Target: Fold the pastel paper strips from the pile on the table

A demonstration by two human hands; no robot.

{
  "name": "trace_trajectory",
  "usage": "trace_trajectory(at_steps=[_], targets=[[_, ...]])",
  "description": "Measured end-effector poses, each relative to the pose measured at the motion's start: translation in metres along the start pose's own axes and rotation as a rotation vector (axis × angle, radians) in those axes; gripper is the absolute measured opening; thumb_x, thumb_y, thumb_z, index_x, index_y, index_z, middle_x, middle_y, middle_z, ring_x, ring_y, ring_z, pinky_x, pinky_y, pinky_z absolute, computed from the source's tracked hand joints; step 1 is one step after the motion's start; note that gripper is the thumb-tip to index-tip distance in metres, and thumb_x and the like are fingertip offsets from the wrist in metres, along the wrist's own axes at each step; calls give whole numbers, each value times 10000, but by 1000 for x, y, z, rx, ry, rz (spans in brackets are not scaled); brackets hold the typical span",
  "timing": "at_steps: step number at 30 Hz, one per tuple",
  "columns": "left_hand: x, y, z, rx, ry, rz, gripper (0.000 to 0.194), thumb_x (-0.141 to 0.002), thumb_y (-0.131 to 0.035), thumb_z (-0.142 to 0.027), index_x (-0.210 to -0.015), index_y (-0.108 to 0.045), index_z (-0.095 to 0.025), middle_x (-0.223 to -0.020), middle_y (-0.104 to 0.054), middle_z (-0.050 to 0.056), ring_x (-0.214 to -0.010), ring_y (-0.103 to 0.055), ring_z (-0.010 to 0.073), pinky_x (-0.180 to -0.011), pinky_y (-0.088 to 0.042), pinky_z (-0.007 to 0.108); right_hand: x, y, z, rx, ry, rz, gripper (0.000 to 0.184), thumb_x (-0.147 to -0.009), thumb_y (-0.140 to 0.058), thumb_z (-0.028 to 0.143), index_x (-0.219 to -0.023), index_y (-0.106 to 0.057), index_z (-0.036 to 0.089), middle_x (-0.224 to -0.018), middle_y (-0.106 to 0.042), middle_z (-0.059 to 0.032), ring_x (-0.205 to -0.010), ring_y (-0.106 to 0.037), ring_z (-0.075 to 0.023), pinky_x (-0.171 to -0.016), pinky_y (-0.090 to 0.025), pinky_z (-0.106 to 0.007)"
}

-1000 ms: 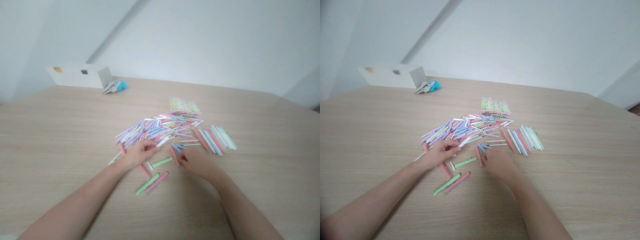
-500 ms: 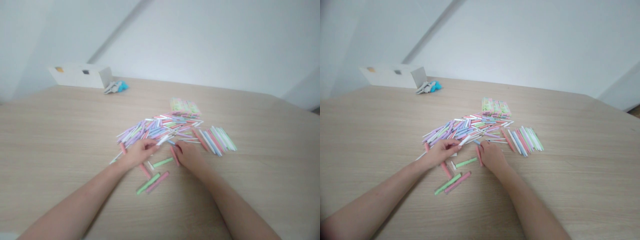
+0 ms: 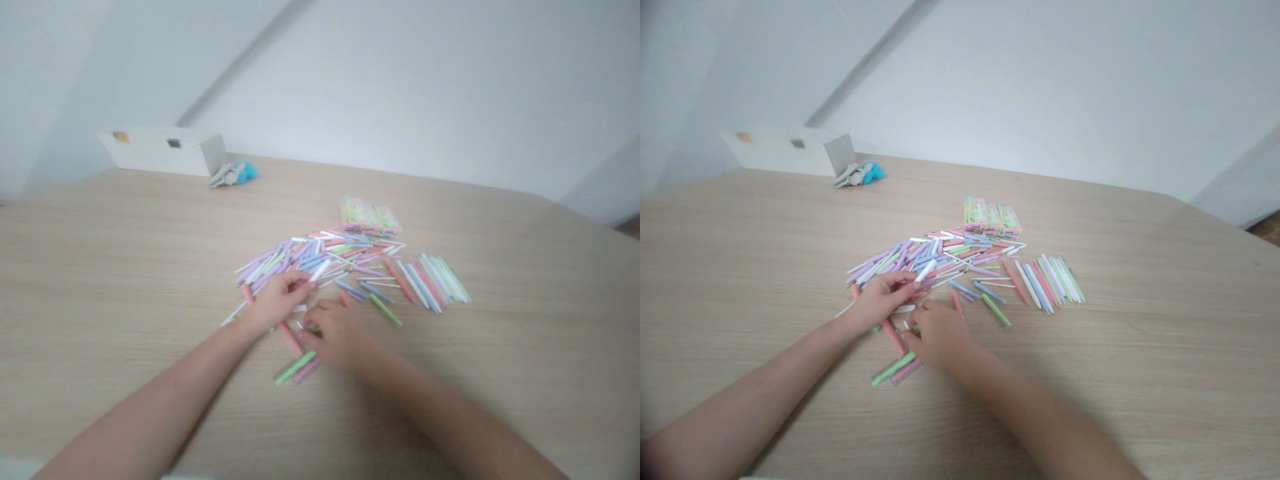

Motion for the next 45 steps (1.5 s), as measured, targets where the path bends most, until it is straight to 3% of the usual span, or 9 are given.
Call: trace_trajectory(at_steps=[7, 11, 15, 19, 23, 26, 29, 35, 45], targets=[[2, 0, -5, -20, -3, 6, 315, -790, -589, -428, -845, -644, -123, -630, -608, 0, -490, -503, 83, -457, -392, 180, -7, -8, 8, 101, -65, -34, 159, -808, -507, 239, -794, -649, 168, -925, -667, -87, -838, -616, -210, -793, -394, -334], [2, -1, -5, 87, 30, 1, 358, -771, -610, -433, -937, -601, -117, -681, -634, 11, -432, -455, 54, -407, -345, 166, -11, -7, 5, 26, -113, -76, 102, -747, -542, 214, -759, -631, 165, -874, -678, -77, -802, -610, -194, -737, -405, -297], [2, -2, -6, 129, 15, 3, 381, -780, -607, -421, -1001, -560, -114, -639, -605, -11, -439, -478, 55, -423, -362, 162, -16, 10, -12, -221, -197, -192, 64, -716, -545, 206, -698, -592, 168, -689, -640, -23, -663, -571, -150, -625, -407, -261], [2, -4, -7, 131, 14, 2, 386, -790, -594, -414, -1022, -510, -118, -710, -642, 18, -467, -539, 73, -449, -404, 179, -13, 31, -35, -662, -365, -165, 116, -752, -508, 270, -705, -547, 172, -533, -558, 31, -426, -472, -94, -430, -357, -218], [4, -4, -7, 104, 22, 31, 329, -800, -583, -403, -969, -473, -143, -773, -667, 44, -498, -582, 89, -389, -347, 152, -2, 39, -51, -1045, -383, -193, 131, -720, -540, 277, -803, -521, 178, -608, -590, 32, -407, -479, -81, -397, -373, -208], [4, -3, -6, 63, 14, 41, 292, -826, -552, -385, -982, -454, -158, -790, -672, 43, -511, -596, 95, -368, -335, 143, 5, 37, -57, -1152, -381, -155, 212, -706, -518, 258, -906, -511, 189, -622, -588, 44, -406, -479, -82, -383, -339, -196], [5, -3, -5, 47, 16, 45, 270, -845, -523, -374, -994, -442, -165, -776, -669, 34, -510, -599, 99, -370, -351, 145, 8, 39, -59, -1014, -385, -23, 147, -708, -458, 233, -818, -536, 174, -486, -506, 64, -368, -412, -76, -377, -247, -188], [5, -4, -6, 53, 31, 61, 268, -849, -513, -374, -1007, -445, -169, -759, -660, 25, -487, -583, 95, -363, -347, 146, 15, 48, -58, -307, -232, 83, 128, -682, -554, 208, -659, -673, 166, -497, -522, 31, -502, -473, -104, -493, -285, -216], [6, -4, -3, 31, 28, 100, 225, -875, -476, -378, -980, -448, -182, -744, -650, 16, -471, -561, 88, -370, -354, 153, 15, 40, -56, -58, -169, 79, 122, -707, -559, 165, -704, -679, 188, -640, -649, -3, -625, -572, -140, -569, -321, -225]])
Point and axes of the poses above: each hand's wrist, its own x-axis away from the middle knuckle, its own y-axis out of the back of the hand, z = x × y, the point moved 1 cm from there along -x, towards the middle knuckle
